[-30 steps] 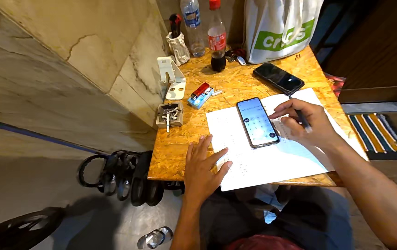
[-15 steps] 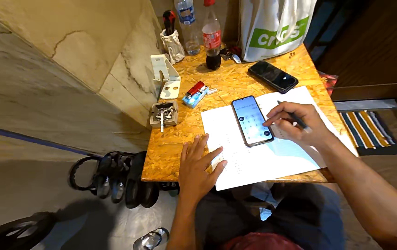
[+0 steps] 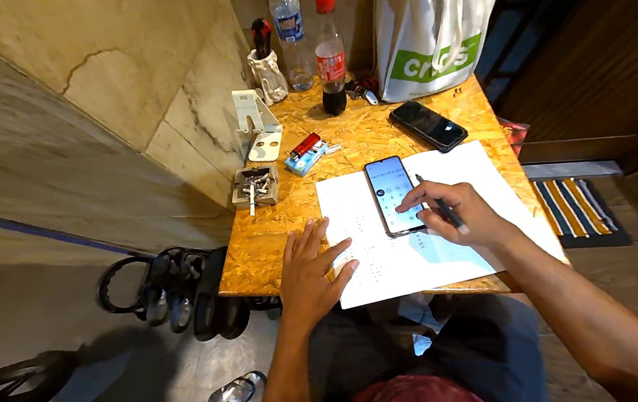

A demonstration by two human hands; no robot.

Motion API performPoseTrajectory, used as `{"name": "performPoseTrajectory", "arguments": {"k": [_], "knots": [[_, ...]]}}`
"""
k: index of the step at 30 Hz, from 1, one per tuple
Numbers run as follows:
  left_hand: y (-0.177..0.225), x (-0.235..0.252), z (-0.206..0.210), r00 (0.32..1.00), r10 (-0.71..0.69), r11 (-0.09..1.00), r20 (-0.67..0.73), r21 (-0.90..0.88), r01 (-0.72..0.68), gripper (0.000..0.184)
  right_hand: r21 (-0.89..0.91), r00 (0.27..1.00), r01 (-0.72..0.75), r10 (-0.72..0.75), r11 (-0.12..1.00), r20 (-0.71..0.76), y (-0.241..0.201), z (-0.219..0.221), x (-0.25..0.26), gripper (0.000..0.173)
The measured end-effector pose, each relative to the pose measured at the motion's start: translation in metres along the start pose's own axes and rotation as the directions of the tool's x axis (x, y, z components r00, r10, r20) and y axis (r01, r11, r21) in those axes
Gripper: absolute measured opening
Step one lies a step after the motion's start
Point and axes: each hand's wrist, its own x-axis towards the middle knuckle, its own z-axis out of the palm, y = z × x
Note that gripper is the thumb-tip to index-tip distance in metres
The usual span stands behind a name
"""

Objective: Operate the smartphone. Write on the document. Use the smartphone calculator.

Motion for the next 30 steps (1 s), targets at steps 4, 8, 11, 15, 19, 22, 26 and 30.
{"name": "performPoseTrajectory", "arguments": {"k": [4, 8, 11, 15, 19, 22, 26, 30], "knots": [[0.0, 0.0, -0.001, 1.0, -0.004, 1.0, 0.005, -0.002, 0.004, 0.038, -0.063, 1.0, 0.014, -0.013, 0.998, 0.026, 0.001, 0.006, 0.0, 0.028], [0.001, 0.0, -0.001, 1.0, -0.001, 1.0, 0.0, -0.001, 0.001, 0.038, -0.12, 0.997, 0.021, -0.012, 0.993, 0.076, -0.006, 0.01, 0.002, 0.03], [0.0, 0.0, -0.001, 1.0, 0.004, 1.0, 0.004, 0.007, -0.004, 0.038, -0.155, 0.998, 0.042, -0.033, 0.987, 0.06, -0.007, 0.009, 0.001, 0.029], [0.0, -0.001, -0.001, 1.0, -0.002, 1.0, -0.007, -0.005, 0.002, 0.037, -0.163, 0.998, 0.024, -0.034, 0.986, -0.061, 0.001, -0.007, -0.003, 0.023], [0.001, -0.001, -0.002, 1.0, -0.019, 1.0, 0.009, 0.001, 0.019, 0.037, -0.18, 0.999, -0.018, 0.009, 0.983, -0.049, 0.006, -0.017, -0.004, 0.021], [0.002, 0.0, -0.003, 1.0, -0.024, 1.0, 0.019, -0.004, 0.024, 0.037, -0.169, 0.996, -0.031, 0.015, 0.985, -0.092, 0.004, -0.016, -0.004, 0.023], [0.002, 0.0, -0.003, 0.999, -0.023, 1.0, 0.023, -0.009, 0.023, 0.037, -0.09, 0.988, -0.014, 0.0, 0.996, -0.155, 0.004, -0.017, -0.004, 0.023], [0.002, 0.0, -0.003, 1.0, -0.022, 1.0, 0.02, -0.015, 0.022, 0.037, -0.056, 0.987, 0.0, -0.009, 0.998, -0.162, 0.006, -0.017, -0.004, 0.024]]}}
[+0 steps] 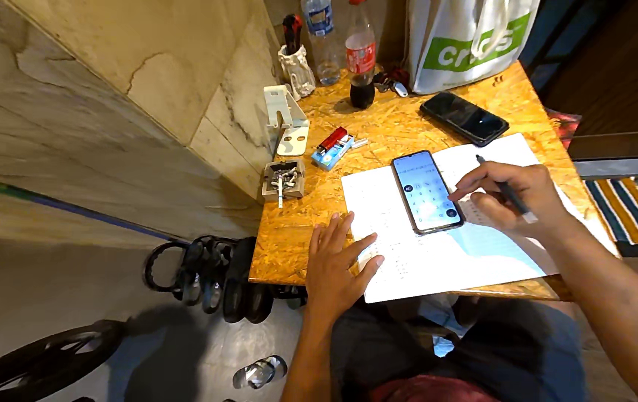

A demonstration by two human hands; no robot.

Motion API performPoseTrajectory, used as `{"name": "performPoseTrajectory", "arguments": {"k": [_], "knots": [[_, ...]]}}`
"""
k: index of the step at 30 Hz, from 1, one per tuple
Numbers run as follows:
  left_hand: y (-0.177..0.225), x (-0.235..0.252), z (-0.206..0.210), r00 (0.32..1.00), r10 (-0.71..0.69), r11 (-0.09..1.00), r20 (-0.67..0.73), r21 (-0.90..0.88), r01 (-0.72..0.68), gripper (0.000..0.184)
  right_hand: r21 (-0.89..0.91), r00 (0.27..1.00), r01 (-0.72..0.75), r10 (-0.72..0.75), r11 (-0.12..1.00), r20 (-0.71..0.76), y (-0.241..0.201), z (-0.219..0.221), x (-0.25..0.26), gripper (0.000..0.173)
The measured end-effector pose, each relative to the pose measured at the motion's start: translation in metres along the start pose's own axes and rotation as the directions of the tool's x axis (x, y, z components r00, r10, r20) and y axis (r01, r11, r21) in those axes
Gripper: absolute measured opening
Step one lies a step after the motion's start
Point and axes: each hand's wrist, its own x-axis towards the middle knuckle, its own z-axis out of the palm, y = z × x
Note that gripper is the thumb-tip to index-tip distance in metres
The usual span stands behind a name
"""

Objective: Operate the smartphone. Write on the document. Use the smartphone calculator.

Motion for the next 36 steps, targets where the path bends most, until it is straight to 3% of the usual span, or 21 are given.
{"name": "performPoseTrajectory", "arguments": {"k": [8, 12, 16, 28, 36], "knots": [[-0.001, 0.001, 0.001, 1.0, 0.005, 1.0, 0.002, 0.014, -0.005, 0.037, 0.013, 0.999, -0.042, 0.042, 0.999, 0.026, -0.003, 0.002, 0.001, 0.024], [0.0, 0.001, 0.001, 1.0, -0.001, 1.0, 0.011, 0.015, 0.001, 0.037, 0.049, 0.994, -0.018, 0.013, 0.999, 0.107, -0.009, 0.014, 0.002, 0.028], [-0.001, 0.001, 0.002, 1.0, 0.011, 1.0, 0.003, 0.022, -0.011, 0.038, -0.036, 0.984, 0.003, 0.004, 0.999, 0.179, -0.01, 0.023, 0.0, 0.029], [-0.003, -0.001, 0.002, 1.0, 0.019, 1.0, -0.015, 0.01, -0.019, 0.037, -0.117, 0.994, -0.031, 0.043, 0.993, 0.102, -0.002, 0.0, 0.0, 0.02], [-0.001, 0.001, 0.001, 1.0, 0.002, 1.0, 0.004, 0.009, -0.002, 0.038, -0.028, 0.999, -0.024, 0.024, 0.999, 0.027, 0.002, -0.005, -0.001, 0.023]]}}
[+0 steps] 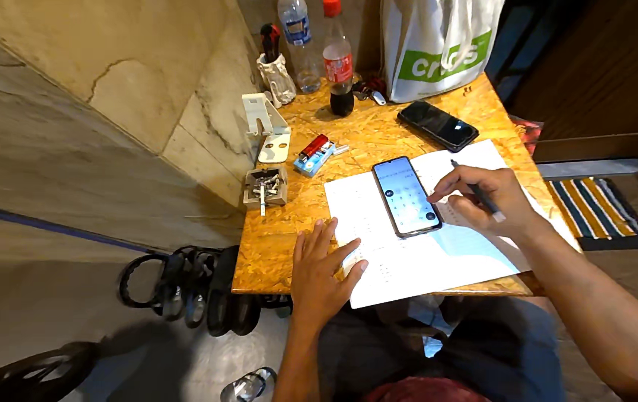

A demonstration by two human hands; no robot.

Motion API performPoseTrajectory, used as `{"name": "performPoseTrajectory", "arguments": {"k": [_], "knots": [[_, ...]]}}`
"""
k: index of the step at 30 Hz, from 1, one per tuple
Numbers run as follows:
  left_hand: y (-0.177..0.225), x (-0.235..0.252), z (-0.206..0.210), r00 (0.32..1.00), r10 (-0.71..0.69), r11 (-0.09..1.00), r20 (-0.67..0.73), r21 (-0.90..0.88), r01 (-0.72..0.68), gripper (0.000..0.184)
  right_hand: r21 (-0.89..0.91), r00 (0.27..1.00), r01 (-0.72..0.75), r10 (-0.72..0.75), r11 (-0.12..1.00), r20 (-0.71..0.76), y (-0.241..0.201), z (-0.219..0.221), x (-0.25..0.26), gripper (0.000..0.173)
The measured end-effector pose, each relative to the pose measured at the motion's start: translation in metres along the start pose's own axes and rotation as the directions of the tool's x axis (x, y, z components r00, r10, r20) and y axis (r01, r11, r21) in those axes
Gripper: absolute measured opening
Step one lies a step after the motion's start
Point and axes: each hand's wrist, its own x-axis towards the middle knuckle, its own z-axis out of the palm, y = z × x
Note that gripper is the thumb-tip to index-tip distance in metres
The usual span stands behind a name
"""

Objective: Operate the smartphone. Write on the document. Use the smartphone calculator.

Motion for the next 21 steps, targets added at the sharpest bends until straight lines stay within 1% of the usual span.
{"name": "performPoseTrajectory", "arguments": {"k": [5, 13, 16, 21], "knots": [[0.001, 0.0, -0.001, 1.0, -0.016, 1.0, 0.007, -0.004, 0.016, 0.037, -0.003, 1.0, -0.017, 0.017, 1.0, 0.008, -0.002, 0.002, 0.001, 0.024], [0.001, 0.0, 0.0, 1.0, -0.004, 1.0, 0.0, 0.002, 0.004, 0.037, 0.019, 1.0, -0.029, 0.029, 0.999, 0.001, -0.004, 0.006, 0.001, 0.024], [0.001, 0.0, -0.001, 1.0, -0.006, 1.0, -0.001, 0.003, 0.006, 0.037, 0.048, 1.0, -0.022, 0.022, 0.999, 0.008, -0.008, 0.011, 0.003, 0.027], [0.0, 0.0, 0.0, 1.0, 0.0, 1.0, 0.005, 0.013, 0.0, 0.038, 0.022, 0.993, -0.014, 0.011, 1.0, 0.115, -0.013, 0.023, 0.004, 0.032]]}}
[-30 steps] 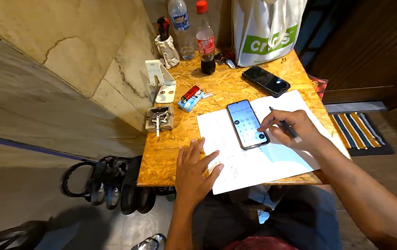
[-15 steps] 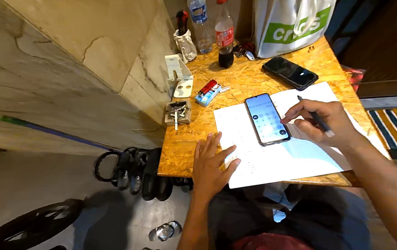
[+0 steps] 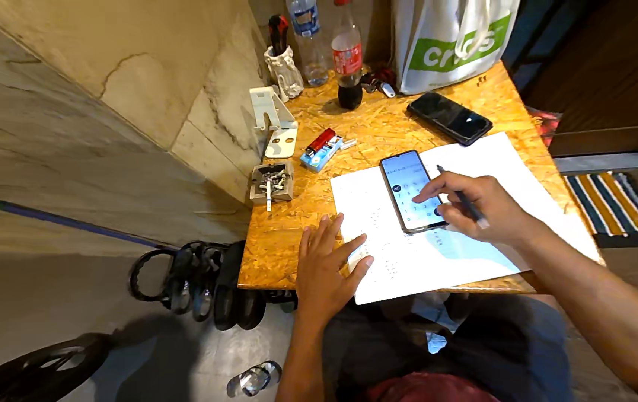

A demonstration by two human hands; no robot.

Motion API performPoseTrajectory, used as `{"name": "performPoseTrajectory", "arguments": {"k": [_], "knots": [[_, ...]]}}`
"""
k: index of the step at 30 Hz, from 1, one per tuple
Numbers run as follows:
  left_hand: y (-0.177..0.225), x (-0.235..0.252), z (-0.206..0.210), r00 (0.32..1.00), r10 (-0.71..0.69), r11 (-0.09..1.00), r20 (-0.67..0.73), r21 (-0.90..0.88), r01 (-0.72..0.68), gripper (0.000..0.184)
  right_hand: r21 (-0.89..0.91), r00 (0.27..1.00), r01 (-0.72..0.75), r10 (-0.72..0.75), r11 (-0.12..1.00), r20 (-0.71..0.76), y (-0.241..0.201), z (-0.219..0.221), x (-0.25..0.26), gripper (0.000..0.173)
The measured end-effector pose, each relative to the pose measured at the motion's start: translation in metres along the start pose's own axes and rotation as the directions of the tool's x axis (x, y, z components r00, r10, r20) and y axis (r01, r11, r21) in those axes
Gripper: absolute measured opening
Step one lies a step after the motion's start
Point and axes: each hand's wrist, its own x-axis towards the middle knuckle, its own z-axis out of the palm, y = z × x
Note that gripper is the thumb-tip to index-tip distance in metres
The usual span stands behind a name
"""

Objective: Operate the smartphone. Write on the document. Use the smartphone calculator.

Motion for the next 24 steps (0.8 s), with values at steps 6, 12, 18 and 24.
{"name": "performPoseTrajectory", "arguments": {"k": [6, 12, 18, 24], "knots": [[-0.001, 0.0, 0.002, 1.0, 0.007, 1.0, -0.012, 0.004, -0.007, 0.037, -0.098, 0.999, 0.004, 0.001, 0.995, 0.053, -0.001, 0.003, 0.001, 0.033], [-0.002, -0.001, 0.002, 1.0, 0.018, 1.0, -0.016, 0.005, -0.018, 0.037, -0.069, 0.993, 0.061, -0.054, 0.996, 0.105, -0.003, 0.006, -0.001, 0.031], [-0.002, -0.001, 0.002, 1.0, 0.011, 1.0, -0.023, -0.011, -0.011, 0.037, -0.126, 0.999, 0.022, -0.027, 0.992, -0.033, 0.007, -0.017, -0.005, 0.02], [-0.001, 0.0, 0.001, 1.0, 0.011, 1.0, -0.017, -0.004, -0.011, 0.038, -0.119, 0.999, 0.034, -0.036, 0.992, -0.01, 0.001, -0.007, -0.003, 0.025]]}}
